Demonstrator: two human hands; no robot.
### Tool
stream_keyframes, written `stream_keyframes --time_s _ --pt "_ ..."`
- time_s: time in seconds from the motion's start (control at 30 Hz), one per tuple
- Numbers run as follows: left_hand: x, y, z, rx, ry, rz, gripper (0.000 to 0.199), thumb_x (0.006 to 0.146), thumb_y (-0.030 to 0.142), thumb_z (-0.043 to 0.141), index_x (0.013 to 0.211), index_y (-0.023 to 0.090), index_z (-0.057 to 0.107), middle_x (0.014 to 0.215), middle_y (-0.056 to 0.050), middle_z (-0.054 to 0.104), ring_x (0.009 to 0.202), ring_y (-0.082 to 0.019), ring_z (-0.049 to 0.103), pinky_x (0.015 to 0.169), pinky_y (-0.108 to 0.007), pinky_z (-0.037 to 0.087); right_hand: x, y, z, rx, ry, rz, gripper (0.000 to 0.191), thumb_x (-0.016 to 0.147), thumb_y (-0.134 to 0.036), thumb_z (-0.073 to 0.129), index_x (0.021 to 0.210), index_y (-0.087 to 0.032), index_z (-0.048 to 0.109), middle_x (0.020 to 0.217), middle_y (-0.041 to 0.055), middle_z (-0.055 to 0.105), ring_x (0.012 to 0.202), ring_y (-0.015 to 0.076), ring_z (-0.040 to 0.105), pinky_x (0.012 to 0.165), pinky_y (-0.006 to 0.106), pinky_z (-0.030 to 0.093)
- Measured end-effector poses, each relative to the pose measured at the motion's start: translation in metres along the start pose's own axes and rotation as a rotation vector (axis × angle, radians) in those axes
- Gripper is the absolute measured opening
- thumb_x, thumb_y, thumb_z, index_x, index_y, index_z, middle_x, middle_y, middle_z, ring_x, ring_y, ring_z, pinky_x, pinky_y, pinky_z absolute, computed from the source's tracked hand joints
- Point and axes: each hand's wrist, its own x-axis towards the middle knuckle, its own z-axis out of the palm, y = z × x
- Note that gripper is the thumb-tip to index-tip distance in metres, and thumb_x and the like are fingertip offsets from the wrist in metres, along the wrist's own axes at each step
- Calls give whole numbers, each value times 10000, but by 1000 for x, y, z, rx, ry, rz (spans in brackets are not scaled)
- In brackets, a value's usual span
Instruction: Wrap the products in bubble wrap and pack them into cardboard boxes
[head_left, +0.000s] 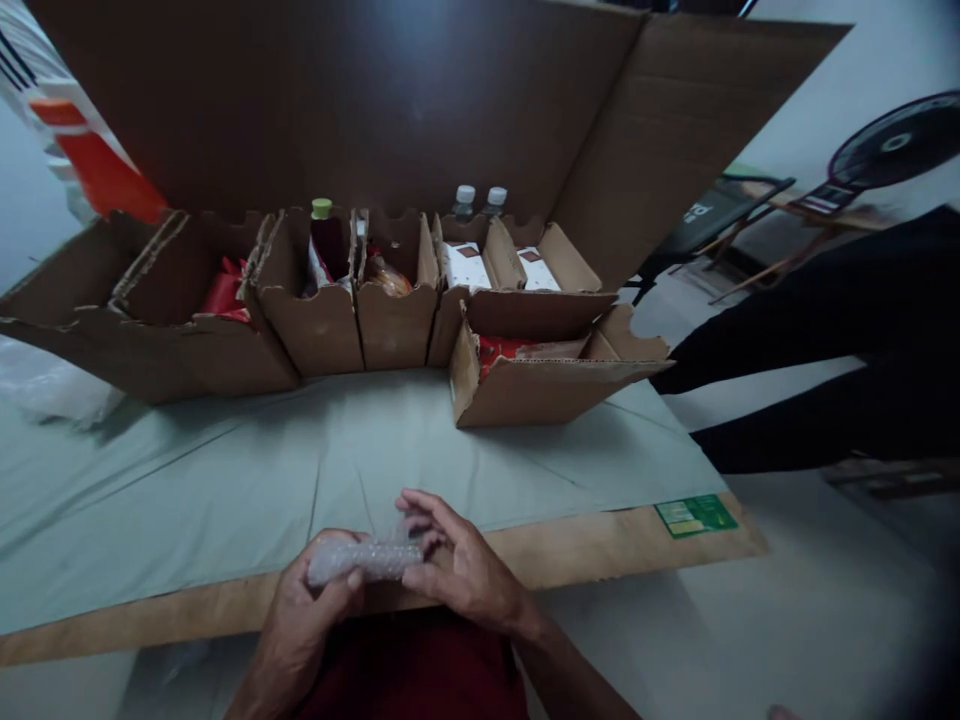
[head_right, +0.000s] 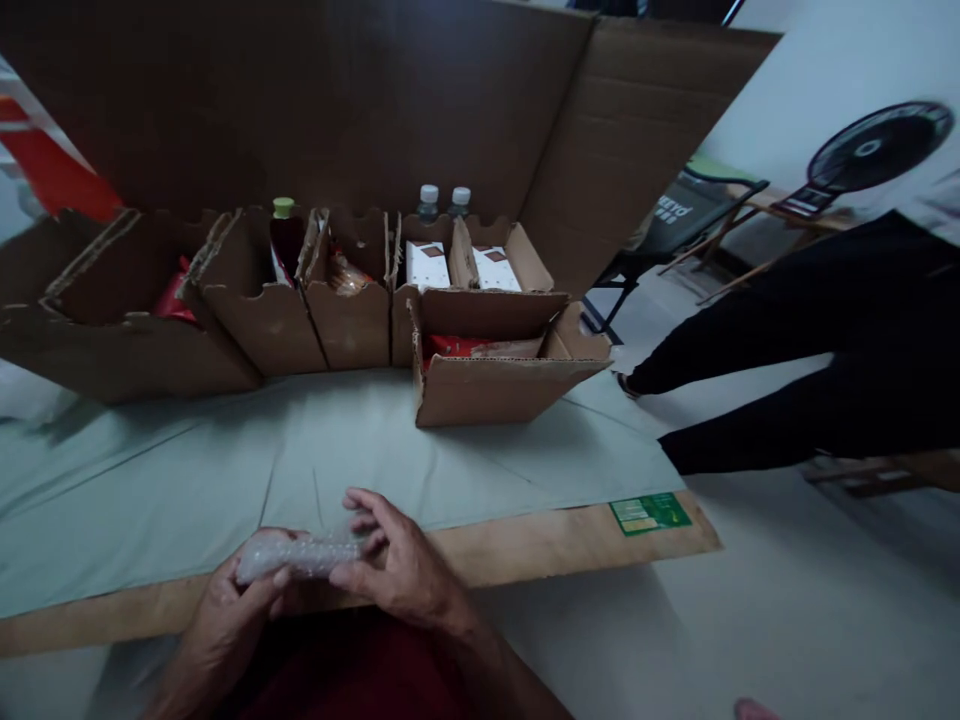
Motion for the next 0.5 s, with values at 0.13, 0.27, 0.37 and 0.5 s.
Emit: stream_keyframes --time_s 0.13,0.27,0.37,0.5 --pt "3 11 11 125 -99 56 478 760 588 799 970 177 674 691 9 629 613 -145 549 580 -239 447 -4 4 -12 28 49 81 262 850 -351 705 1051 -182 714 867 11 693 778 136 606 725 253 474" --pt "14 53 28 271 -70 472 434 865 442 732 1226 223 635 1149 -101 725 878 -205 670 770 -311 561 -11 -1 -45 -84 150 49 168 872 -333 658 926 -180 704 769 -7 647 704 126 561 659 243 440" --pt "34 98 58 520 -14 853 439 920 285 666 1351 268 583 1289 -101 677 1048 -218 665 902 -354 562 -21 -10 -79 -209 106 30 115 869 -279 654 901 -184 711 789 4 691 733 141 613 683 245 464" --pt "75 141 117 763 -14 1240 509 919 230 642 1414 243 524 1477 -136 570 1378 -297 522 1150 -513 442 -35 -28 -115 -358 -21 6 117 888 -206 645 948 -212 745 871 8 745 788 154 673 714 246 499"
